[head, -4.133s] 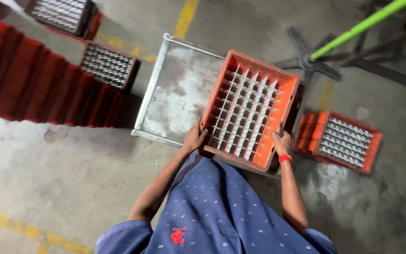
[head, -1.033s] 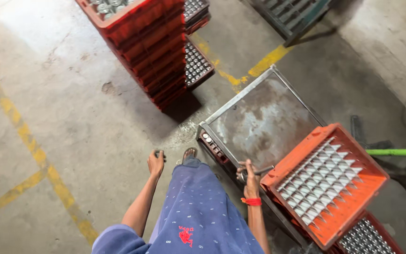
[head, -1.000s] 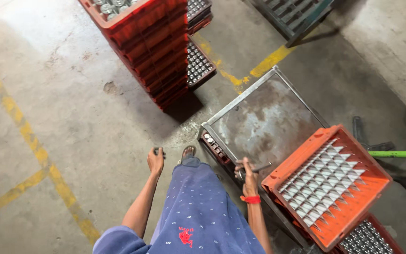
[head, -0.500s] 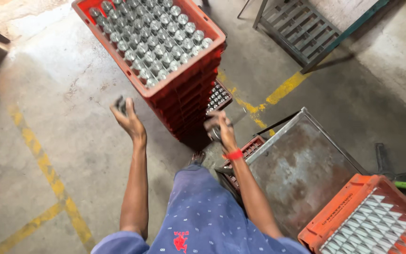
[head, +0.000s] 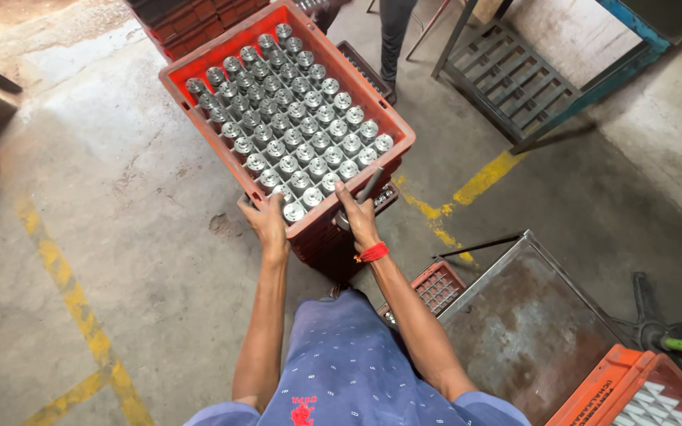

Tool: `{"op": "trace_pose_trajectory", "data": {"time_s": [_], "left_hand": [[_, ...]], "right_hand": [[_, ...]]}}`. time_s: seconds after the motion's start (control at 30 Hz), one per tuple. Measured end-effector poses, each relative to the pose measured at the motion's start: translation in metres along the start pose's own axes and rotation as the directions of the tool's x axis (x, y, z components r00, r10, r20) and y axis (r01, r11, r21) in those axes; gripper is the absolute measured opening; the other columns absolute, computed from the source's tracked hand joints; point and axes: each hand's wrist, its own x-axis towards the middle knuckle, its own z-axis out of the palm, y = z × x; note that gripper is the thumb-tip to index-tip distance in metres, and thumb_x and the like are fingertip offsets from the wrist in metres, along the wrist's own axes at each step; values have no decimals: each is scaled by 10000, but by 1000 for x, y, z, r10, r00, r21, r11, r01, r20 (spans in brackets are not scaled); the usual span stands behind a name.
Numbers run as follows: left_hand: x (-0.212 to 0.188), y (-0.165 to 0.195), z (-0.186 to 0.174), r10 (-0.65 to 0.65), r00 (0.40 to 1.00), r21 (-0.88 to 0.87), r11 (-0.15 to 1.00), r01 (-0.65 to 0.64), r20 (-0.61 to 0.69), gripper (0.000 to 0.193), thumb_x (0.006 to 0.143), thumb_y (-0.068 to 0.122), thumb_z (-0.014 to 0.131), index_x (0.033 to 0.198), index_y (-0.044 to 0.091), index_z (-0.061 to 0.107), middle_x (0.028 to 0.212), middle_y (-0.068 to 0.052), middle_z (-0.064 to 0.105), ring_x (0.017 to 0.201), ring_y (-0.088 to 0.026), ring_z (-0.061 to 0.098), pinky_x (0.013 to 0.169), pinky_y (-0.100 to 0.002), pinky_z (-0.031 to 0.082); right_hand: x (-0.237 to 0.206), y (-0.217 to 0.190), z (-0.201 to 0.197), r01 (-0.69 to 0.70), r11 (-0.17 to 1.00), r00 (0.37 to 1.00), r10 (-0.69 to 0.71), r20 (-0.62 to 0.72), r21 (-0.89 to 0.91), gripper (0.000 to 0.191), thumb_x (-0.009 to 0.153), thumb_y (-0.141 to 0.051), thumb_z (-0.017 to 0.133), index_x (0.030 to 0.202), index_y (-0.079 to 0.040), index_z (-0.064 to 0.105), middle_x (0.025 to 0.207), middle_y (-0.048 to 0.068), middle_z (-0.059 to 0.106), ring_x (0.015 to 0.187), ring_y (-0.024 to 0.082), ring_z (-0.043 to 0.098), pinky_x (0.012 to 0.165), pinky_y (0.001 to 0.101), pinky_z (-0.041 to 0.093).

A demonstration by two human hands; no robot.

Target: The person uses a metal tool to pick up small, round metal parts from a red crate and places them into an empty red crate with a grid insert. The person repeats this process, moving parts from one crate to another.

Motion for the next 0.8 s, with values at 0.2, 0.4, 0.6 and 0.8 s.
{"op": "trace_pose_trajectory", "data": {"time_s": [0.2,0.4,0.6,0.8], "left_hand": [[3,3,5,-308,951,-292,909,299,18,676,740,29,682,1367,-77,451,1230,-230,544,1038,-295,578,895,-427,505],[-44,-27,-29,-345,936,-319,881,349,72,796,894,162,709,1514,-36,249,1476,-203,426,1340,-294,469,1131,-399,398],[-13,58,-48,311,942,316,888,-335,123,836,1009,179,795,1567,-87,232,1583,-325,301,1476,-421,276,1222,-495,227],[105,119,45,453,647,453,470,-758,613,640,945,338,795,1410,-25,547,1350,-267,560,1270,-422,492,1084,-517,371]], "right_hand": [[6,-11,11,-106,990,994,109,-26,98,277,881,-285,761,1009,-79,626,718,25,635,504,142,592,415,295,450],[-17,12,-23,-53,996,996,48,75,65,300,1016,-348,659,1100,-70,584,759,53,619,560,141,589,484,294,476],[-107,10,-67,-141,982,988,147,-39,124,262,947,-240,713,1042,-53,557,787,35,626,599,135,601,506,284,492],[-159,15,-138,-118,987,990,125,-64,105,273,891,-204,722,1062,-47,578,848,61,647,648,129,621,536,278,512]]}}
